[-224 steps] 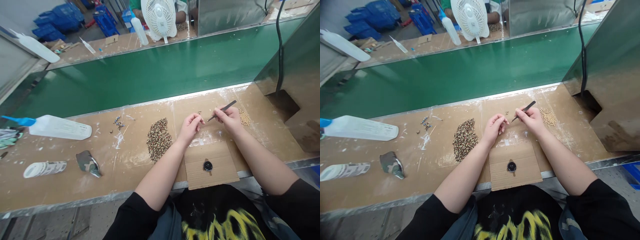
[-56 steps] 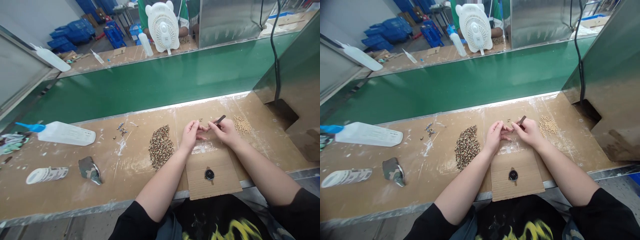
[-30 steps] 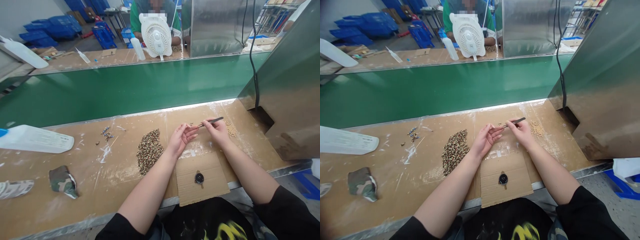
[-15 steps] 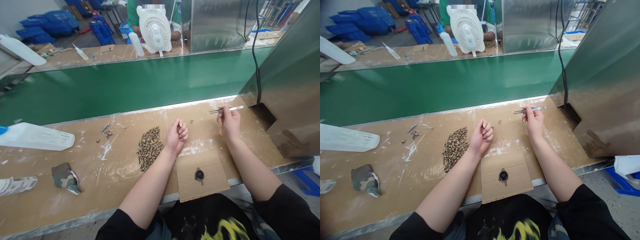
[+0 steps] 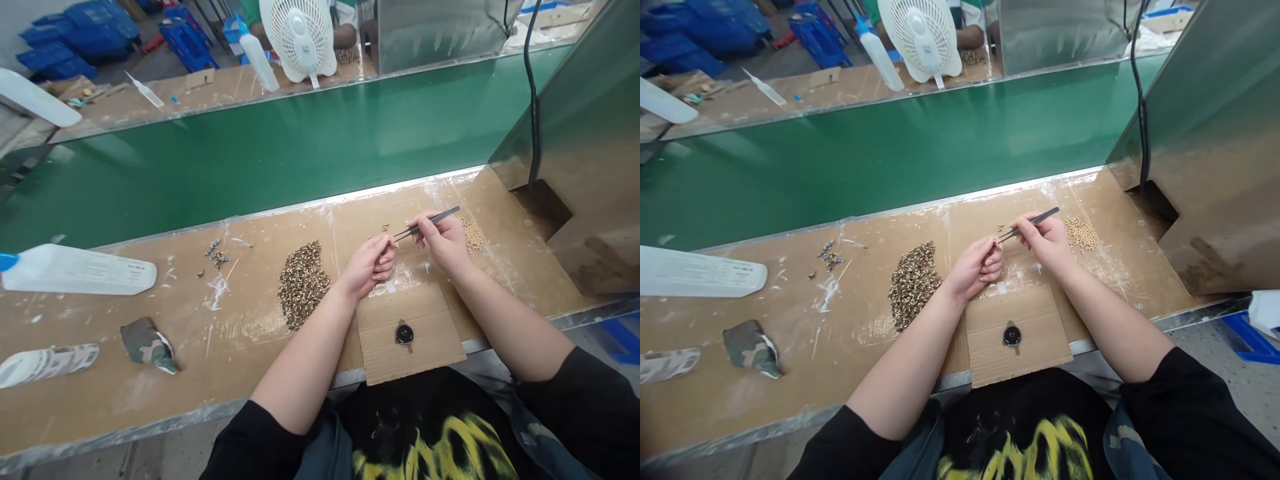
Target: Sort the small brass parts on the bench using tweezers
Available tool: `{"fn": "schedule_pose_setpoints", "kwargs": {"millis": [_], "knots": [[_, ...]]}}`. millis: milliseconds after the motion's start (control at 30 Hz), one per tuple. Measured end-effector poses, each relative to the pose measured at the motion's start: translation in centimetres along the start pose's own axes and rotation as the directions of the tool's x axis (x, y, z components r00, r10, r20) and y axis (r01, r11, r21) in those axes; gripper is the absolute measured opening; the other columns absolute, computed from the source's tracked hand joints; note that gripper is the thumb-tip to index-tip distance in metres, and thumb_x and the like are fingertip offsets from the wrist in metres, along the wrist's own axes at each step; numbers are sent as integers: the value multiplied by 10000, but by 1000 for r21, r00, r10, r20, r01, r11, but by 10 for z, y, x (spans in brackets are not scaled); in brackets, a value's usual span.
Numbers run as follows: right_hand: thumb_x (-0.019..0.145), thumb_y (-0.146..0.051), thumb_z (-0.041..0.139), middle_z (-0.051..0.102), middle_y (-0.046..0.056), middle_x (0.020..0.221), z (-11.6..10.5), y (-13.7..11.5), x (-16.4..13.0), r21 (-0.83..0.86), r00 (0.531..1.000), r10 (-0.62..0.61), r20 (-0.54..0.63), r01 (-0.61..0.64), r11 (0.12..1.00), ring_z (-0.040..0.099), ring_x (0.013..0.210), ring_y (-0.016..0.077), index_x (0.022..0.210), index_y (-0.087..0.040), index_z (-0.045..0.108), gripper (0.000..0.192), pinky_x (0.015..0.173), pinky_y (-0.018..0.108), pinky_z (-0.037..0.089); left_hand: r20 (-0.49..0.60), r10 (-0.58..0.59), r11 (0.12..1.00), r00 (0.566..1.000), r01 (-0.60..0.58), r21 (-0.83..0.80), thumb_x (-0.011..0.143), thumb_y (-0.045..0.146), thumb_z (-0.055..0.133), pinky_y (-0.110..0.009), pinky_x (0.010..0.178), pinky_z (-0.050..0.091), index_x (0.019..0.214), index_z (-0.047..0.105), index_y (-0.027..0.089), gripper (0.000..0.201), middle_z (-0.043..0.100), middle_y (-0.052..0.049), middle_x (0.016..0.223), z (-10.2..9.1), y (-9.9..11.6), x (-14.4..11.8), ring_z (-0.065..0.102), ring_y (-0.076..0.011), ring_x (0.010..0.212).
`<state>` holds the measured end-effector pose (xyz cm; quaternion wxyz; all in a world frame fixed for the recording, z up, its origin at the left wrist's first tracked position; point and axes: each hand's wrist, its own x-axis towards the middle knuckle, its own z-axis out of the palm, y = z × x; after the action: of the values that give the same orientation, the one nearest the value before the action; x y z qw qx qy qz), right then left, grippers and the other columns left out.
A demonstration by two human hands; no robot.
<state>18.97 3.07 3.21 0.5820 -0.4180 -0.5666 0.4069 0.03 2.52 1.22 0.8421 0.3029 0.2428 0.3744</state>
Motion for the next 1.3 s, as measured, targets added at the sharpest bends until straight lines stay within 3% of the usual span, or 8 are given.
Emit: {"fn": "schedule_pose_setpoints", "kwargs": {"millis": [333,567,900,1100,1300], "knots": [[955,-728,656,577,-11,585,1,-6,-3,-51,1000,-14,12,15,999,520,501,114,755,-229,716,541,501,296,429,23,-64,997,998,63,35,945,442,770,-117,365,201,959,662,156,306,247,116,613,1,-1,-2,177,-26,430],[957,-685,690,568,-13,576,2,-8,-2,-5,999,-38,12,38,999,524,480,108,722,-222,697,520,484,292,407,44,-51,996,998,48,75,904,487,812,-117,368,205,945,679,152,363,247,121,603,0,-3,-1,161,-20,439],[909,-718,728,522,-39,514,1,-2,4,83,993,100,55,-104,991,491,430,97,706,-222,679,538,441,279,371,55,-62,990,997,55,127,885,496,830,-118,389,196,894,653,157,383,283,115,585,-2,-4,-2,187,-23,445],[899,-717,742,514,-42,496,0,0,5,105,983,134,127,-148,983,481,424,101,715,-222,689,531,436,276,379,67,-79,988,995,69,140,877,501,833,-125,397,198,879,649,160,388,282,116,578,-2,-5,-2,190,-26,444],[905,-715,735,515,-38,522,0,1,5,90,988,114,100,-123,988,475,439,96,717,-217,688,534,434,270,374,55,-79,986,995,71,148,884,510,822,-128,397,195,891,655,161,387,271,118,582,-2,-6,-2,182,-26,442]]}}
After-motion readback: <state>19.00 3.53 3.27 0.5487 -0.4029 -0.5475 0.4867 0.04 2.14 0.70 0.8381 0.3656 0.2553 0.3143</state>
